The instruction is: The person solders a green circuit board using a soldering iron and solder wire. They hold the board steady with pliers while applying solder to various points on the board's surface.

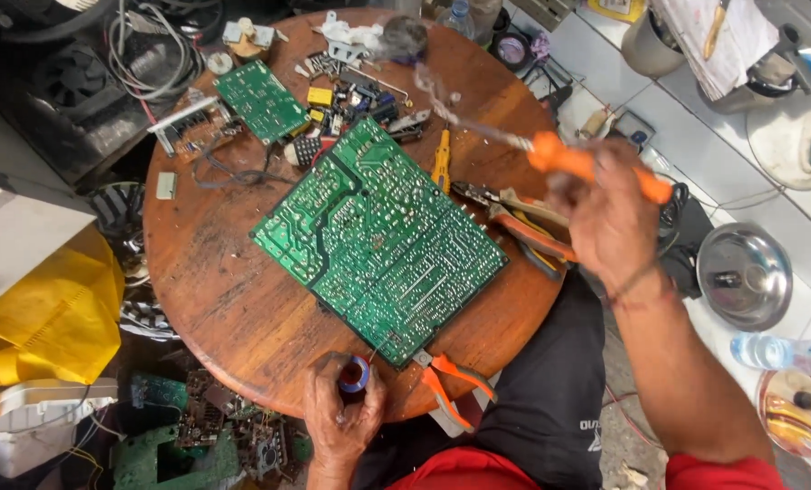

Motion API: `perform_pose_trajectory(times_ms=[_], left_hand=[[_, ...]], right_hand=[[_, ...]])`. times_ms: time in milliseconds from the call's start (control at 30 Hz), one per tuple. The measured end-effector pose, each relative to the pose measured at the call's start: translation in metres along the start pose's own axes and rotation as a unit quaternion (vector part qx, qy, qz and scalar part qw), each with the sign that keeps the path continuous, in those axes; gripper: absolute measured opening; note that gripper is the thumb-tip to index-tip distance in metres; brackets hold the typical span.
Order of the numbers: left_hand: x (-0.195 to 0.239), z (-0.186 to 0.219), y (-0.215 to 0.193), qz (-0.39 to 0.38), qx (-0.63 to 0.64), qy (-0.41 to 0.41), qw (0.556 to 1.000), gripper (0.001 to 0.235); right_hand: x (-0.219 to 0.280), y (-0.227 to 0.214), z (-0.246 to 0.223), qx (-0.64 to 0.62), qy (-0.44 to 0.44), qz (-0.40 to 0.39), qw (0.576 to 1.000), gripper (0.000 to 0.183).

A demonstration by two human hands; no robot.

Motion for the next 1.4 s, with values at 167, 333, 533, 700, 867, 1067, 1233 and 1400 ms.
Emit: perform_pose_trajectory(times_ms=[167, 333, 533, 700, 867, 1067, 1233, 1400], left_hand=[[-0.003, 0.004, 0.001, 0.002, -0.012, 0.006, 1.0, 0.034], [-0.006, 0.006, -0.001, -0.007, -0.001, -0.014, 1.0, 0.027], [0.0, -0.003, 0.004, 0.045, 0.032, 0.044, 0.998, 0.031], [0.0, -0.005, 0.003, 0.012, 0.043, 0.042, 0.998, 0.032], [0.006, -0.011, 0.005, 0.007, 0.03, 0.027, 0.999, 0.032], [0.009, -0.014, 0.008, 0.013, 0.027, 0.023, 0.999, 0.032], [0.009, -0.013, 0.008, 0.014, 0.022, 0.017, 1.0, 0.032], [0.003, 0.002, 0.003, -0.04, -0.004, 0.007, 0.999, 0.03]], right_hand=[[0.098, -0.052, 0.015, -0.04, 0.035, 0.029, 0.998, 0.027], [0.179, -0.072, 0.034, 0.051, 0.009, -0.006, 0.999, 0.034], [0.211, -0.046, 0.034, 0.231, -0.207, -0.213, 0.927, 0.034], [0.225, -0.046, 0.051, 0.297, -0.257, -0.235, 0.889, 0.034], [0.239, -0.062, 0.063, 0.389, -0.289, -0.236, 0.842, 0.036], [0.23, -0.038, 0.062, 0.322, -0.298, -0.245, 0.865, 0.029], [0.23, -0.042, 0.067, 0.309, -0.299, -0.258, 0.865, 0.029], [0.238, -0.047, 0.067, 0.347, -0.275, -0.259, 0.859, 0.028]])
Point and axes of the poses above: each hand's wrist, its own x-axis away from the middle knuckle, its own y-axis out of the palm, z = x × y, the point moved 4 cm from there along -x, towards the middle knuckle, and after that the axes turned 10 degrees about -y, right-handed, at the moved point
